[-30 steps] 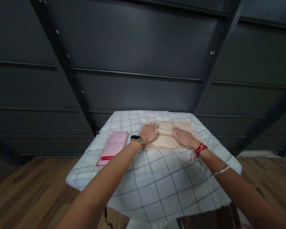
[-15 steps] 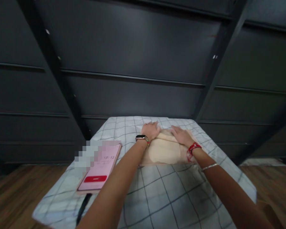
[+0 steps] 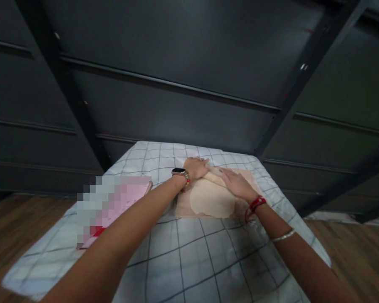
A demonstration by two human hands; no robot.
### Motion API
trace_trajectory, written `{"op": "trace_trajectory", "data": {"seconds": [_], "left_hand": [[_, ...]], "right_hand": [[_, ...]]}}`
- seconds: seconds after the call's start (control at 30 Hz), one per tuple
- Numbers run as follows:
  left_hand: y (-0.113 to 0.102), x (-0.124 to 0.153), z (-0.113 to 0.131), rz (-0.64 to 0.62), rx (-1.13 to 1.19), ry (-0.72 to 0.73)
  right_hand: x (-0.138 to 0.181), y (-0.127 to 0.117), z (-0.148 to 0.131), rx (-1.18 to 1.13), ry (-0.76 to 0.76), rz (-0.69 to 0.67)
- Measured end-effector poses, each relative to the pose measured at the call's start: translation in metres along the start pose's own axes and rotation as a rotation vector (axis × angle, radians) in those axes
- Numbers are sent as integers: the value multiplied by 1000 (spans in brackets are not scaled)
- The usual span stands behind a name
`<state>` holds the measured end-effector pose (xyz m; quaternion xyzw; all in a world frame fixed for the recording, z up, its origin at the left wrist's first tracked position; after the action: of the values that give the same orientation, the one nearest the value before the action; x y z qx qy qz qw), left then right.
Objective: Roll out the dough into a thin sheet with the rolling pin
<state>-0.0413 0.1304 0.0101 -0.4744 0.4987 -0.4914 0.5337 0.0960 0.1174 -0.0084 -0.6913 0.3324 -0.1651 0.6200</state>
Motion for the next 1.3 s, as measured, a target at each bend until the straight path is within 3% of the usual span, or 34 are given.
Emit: {"op": "trace_trajectory", "data": {"seconds": [0.13, 0.33, 0.53, 0.7, 0.83, 1.03, 1.2, 1.3], "left_hand": [[-4, -14, 1, -19, 50, -85], [1, 9, 7, -10, 56, 46], [2, -5, 3, -63, 58, -84], [5, 2, 12, -56, 54, 48], [8, -3, 4, -85, 43, -75], [9, 4, 17, -62, 14, 80], [5, -3, 10, -60, 3, -30], [9, 5, 17, -100, 7, 45]], "right_hand": [[-16, -7, 24, 29, 63, 15], [-5, 4, -1, -42, -109, -43], [-9, -4, 18, 14, 72, -21], [-6, 2, -1, -24, -81, -49], [-7, -5, 14, 44, 91, -22], [-10, -1, 1, 27, -85, -36], [-18, -4, 6, 0, -26, -38], [-15, 0, -2, -24, -110, -41]]}}
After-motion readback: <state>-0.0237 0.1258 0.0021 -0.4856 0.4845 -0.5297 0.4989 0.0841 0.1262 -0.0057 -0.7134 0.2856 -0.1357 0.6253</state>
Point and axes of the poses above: each hand's wrist, its own x-axis away from the middle knuckle, its own y-axis out of the palm, z = x × y, the point moved 9 cm from there along -x, towards the middle knuckle, and after that the axes turned 14 degrees about -y, right-handed, at the moved point
